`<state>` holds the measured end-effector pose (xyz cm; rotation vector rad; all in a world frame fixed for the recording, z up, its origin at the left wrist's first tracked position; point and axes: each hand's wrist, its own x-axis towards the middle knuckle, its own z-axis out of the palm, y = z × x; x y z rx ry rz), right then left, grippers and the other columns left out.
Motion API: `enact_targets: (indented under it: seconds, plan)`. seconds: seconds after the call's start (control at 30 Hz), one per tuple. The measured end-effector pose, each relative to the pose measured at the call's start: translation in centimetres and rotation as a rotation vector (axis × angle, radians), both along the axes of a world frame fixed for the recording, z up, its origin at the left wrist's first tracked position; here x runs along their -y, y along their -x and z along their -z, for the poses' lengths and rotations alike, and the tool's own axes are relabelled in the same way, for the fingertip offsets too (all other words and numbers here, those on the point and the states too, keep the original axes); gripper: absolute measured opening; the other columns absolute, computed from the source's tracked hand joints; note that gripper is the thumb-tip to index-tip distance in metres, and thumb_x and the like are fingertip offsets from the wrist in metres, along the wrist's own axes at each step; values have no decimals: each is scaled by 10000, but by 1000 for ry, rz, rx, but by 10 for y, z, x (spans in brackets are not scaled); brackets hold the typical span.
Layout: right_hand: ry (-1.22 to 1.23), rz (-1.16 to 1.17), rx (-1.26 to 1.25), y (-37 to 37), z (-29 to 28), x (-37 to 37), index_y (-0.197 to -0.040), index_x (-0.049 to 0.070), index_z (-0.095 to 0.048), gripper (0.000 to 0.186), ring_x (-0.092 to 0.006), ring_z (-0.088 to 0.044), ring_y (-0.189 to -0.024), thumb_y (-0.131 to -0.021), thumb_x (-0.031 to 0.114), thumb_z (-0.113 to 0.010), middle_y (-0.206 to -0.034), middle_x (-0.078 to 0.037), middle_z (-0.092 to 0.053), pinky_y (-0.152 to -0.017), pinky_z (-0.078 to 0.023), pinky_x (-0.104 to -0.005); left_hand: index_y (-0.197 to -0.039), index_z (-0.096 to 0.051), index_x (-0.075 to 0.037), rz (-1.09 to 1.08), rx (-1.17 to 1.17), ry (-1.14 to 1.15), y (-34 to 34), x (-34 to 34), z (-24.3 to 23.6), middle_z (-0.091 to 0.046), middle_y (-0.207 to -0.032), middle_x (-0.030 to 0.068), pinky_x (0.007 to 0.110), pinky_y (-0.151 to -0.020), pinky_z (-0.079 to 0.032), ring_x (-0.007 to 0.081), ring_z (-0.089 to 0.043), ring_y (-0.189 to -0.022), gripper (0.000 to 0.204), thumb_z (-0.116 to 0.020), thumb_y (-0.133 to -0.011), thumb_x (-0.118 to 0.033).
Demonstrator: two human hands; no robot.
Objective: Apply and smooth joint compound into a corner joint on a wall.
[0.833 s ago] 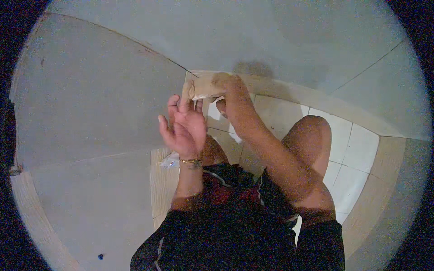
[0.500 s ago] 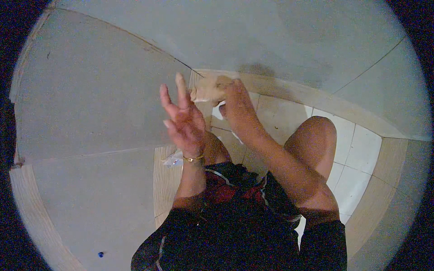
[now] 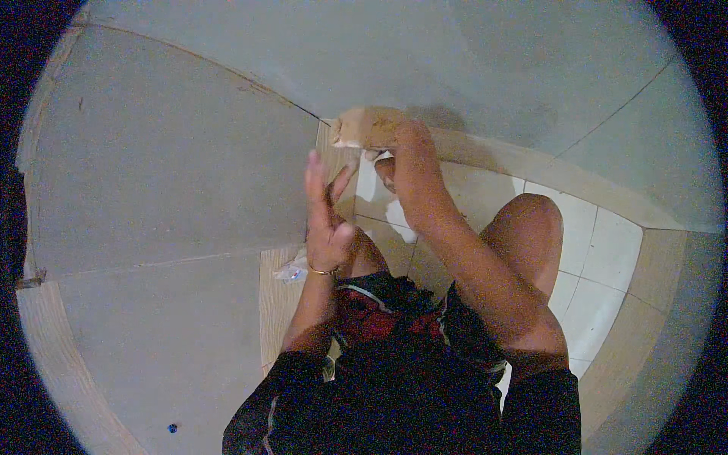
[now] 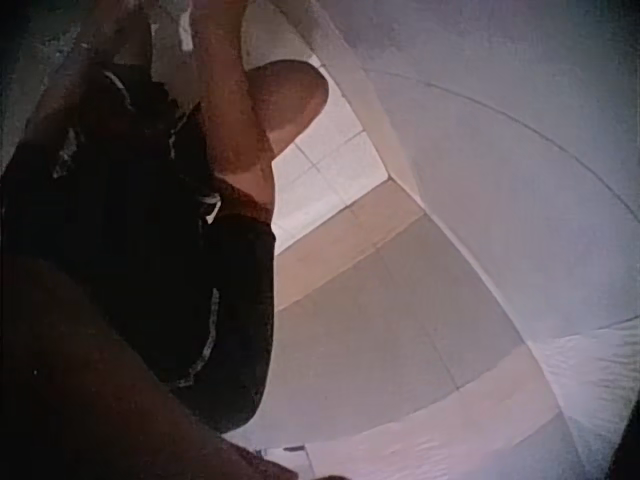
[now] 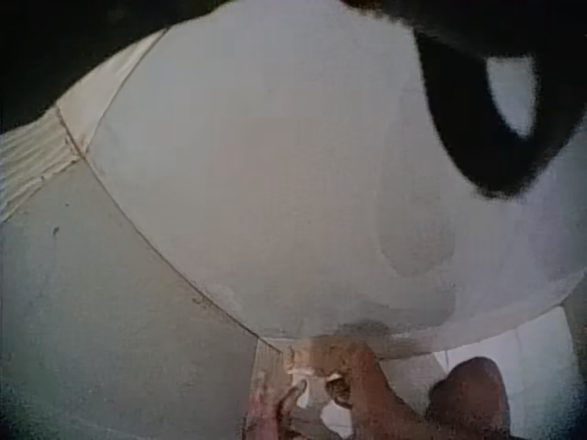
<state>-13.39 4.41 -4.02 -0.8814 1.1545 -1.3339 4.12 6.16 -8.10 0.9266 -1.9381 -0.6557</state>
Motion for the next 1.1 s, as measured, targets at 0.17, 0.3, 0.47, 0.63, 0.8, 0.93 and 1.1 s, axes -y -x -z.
enact_targets:
  seconds: [0.17, 0.3, 0.47, 0.63, 0.8, 0.93, 1.1]
  plan:
    - [-173, 20, 458, 19, -49, -10, -888, 82, -501, 354, -62, -246, -449, -863, 402, -353, -619, 33, -418, -435, -192, -234, -1141, -559, -77, -216, 606, 57, -9, 46, -48, -179, -1457, 181, 398, -848, -437, 296, -581, -934, 413, -607, -779, -269]
    - [-167, 43, 513, 31, -78, -18, -854, 63, -511, 408, -64, -239, -440, -856, 436, -346, -566, 32, -393, -431, -188, -233, -1099, -587, -59, -553, 802, 97, -27, 99, -96, -209, -1433, 218, 378, -669, -516, 319, -632, -745, 371, -597, -782, -251]
    - [-203, -21, 564, 37, -92, -37, -854, 59, -513, 421, -64, -236, -445, -861, 440, -333, -526, 45, -354, -442, -193, -227, -910, -628, 25, -707, 1343, 235, -33, 108, -107, -197, -1348, 379, 395, -591, -538, 359, -640, -623, 359, -582, -755, -296]
    - [-201, -70, 574, 41, -92, -31, -857, 60, -513, 416, -62, -241, -446, -869, 432, -328, -521, 48, -351, -444, -196, -223, -856, -631, 72, -659, 1390, 121, -42, 136, -68, -153, -1325, 425, 390, -602, -542, 361, -644, -641, 360, -572, -747, -266]
    - [-197, -108, 573, 41, -91, -27, -859, 61, -513, 405, -60, -249, -447, -877, 419, -326, -528, 47, -360, -443, -200, -220, -866, -642, 56, -792, 1177, 132, -60, 156, 5, -141, -1310, 445, 408, -642, -540, 364, -646, -672, 345, -556, -756, -260]
    - [-186, -142, 572, 40, -91, -24, -862, 62, -513, 396, -57, -255, -448, -883, 410, -324, -533, 47, -368, -442, -202, -217, -892, -646, 1, -553, 1037, 291, -85, 150, 32, -194, -1322, 409, 427, -674, -531, 373, -644, -701, 307, -538, -773, -261]
    - [-162, -65, 506, 59, -75, -16, -865, 64, -513, 385, -55, -262, -449, -891, 397, -322, -539, 47, -377, -441, -206, -214, -888, -632, -29, -472, 1028, 105, -34, 117, -18, -258, -1329, 364, 441, -670, -524, 389, -635, -708, 267, -523, -783, -249]
